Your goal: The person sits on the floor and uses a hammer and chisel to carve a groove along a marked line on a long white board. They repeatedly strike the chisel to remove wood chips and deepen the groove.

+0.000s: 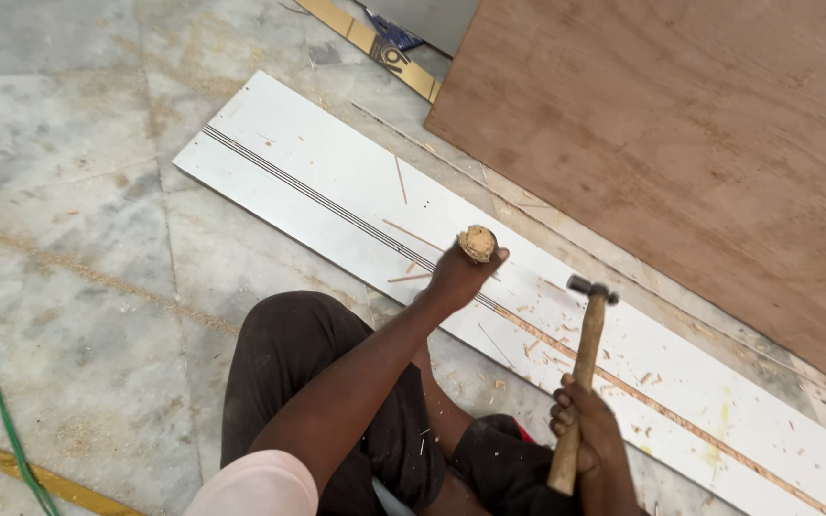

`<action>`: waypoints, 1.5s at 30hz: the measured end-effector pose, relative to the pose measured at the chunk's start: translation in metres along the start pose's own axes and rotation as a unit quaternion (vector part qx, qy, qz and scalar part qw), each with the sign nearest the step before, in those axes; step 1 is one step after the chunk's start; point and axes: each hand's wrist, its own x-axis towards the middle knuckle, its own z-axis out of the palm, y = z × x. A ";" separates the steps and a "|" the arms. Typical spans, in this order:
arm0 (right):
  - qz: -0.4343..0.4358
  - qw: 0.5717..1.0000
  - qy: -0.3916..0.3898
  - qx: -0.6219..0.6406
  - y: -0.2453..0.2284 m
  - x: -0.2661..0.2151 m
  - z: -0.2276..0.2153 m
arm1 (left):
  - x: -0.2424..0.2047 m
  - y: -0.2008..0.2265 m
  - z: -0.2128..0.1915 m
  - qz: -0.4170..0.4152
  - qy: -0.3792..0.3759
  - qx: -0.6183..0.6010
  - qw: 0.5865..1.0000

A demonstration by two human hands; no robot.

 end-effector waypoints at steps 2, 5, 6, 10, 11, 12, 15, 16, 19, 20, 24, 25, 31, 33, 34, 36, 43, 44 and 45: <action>0.020 0.998 -0.037 0.044 0.015 0.016 -0.010 | -0.002 -0.010 0.007 -0.073 -0.049 -0.079 0.993; 0.048 0.992 -0.055 0.099 0.018 0.029 -0.016 | 0.003 -0.031 0.011 -0.177 -0.087 -0.154 0.968; 0.056 0.990 -0.052 0.115 0.015 0.029 -0.017 | 0.009 -0.039 0.013 -0.211 -0.094 -0.173 0.957; 0.073 0.991 -0.025 0.108 0.013 0.027 -0.009 | 0.031 -0.080 -0.001 -0.277 -0.032 -0.227 0.933; 0.078 0.991 -0.025 0.108 0.012 0.027 -0.008 | 0.043 -0.086 -0.010 -0.290 -0.017 -0.240 0.926; 0.081 0.990 -0.025 0.110 0.012 0.028 -0.008 | 0.054 -0.092 -0.018 -0.303 -0.004 -0.253 0.919; 0.066 0.993 -0.028 0.098 0.016 0.032 -0.009 | 0.081 -0.104 -0.066 -0.209 0.121 -0.114 0.964; 0.059 0.994 -0.030 0.092 0.018 0.033 -0.010 | 0.089 -0.103 -0.084 -0.139 0.173 -0.050 0.974; 0.039 0.996 -0.031 0.079 0.025 0.032 -0.014 | 0.093 -0.078 -0.136 -0.086 0.352 0.038 0.931; 0.034 0.996 -0.035 0.074 0.025 0.032 -0.011 | 0.086 -0.065 -0.152 -0.083 0.388 0.010 0.918; 0.008 1.000 -0.010 0.025 0.019 0.027 -0.002 | 0.043 -0.001 -0.130 -0.008 0.243 -0.262 0.934; 0.007 1.000 -0.006 0.021 0.019 0.025 -0.001 | 0.031 0.009 -0.113 -0.020 0.196 -0.264 0.944; 0.003 1.000 0.006 0.024 0.009 0.004 0.010 | -0.008 0.024 -0.022 0.010 -0.016 0.094 0.995; 0.008 1.000 0.009 0.020 0.005 -0.001 0.015 | -0.016 0.023 -0.008 0.014 -0.062 0.094 0.994; 0.008 1.000 0.013 0.017 0.005 -0.002 0.017 | -0.018 0.022 -0.002 0.015 -0.087 0.093 0.992; 0.010 1.000 0.021 0.008 0.004 -0.003 0.019 | -0.019 0.019 0.002 0.032 -0.101 0.073 0.992; 0.022 0.999 0.020 0.013 0.001 -0.001 0.023 | -0.018 0.011 0.012 0.068 -0.112 0.107 0.986; 0.022 0.999 0.020 0.015 0.001 0.000 0.023 | -0.018 0.011 0.014 0.063 -0.110 0.098 0.987; 0.022 0.999 0.019 0.017 0.000 0.000 0.023 | -0.018 0.012 0.017 0.058 -0.108 0.090 0.988</action>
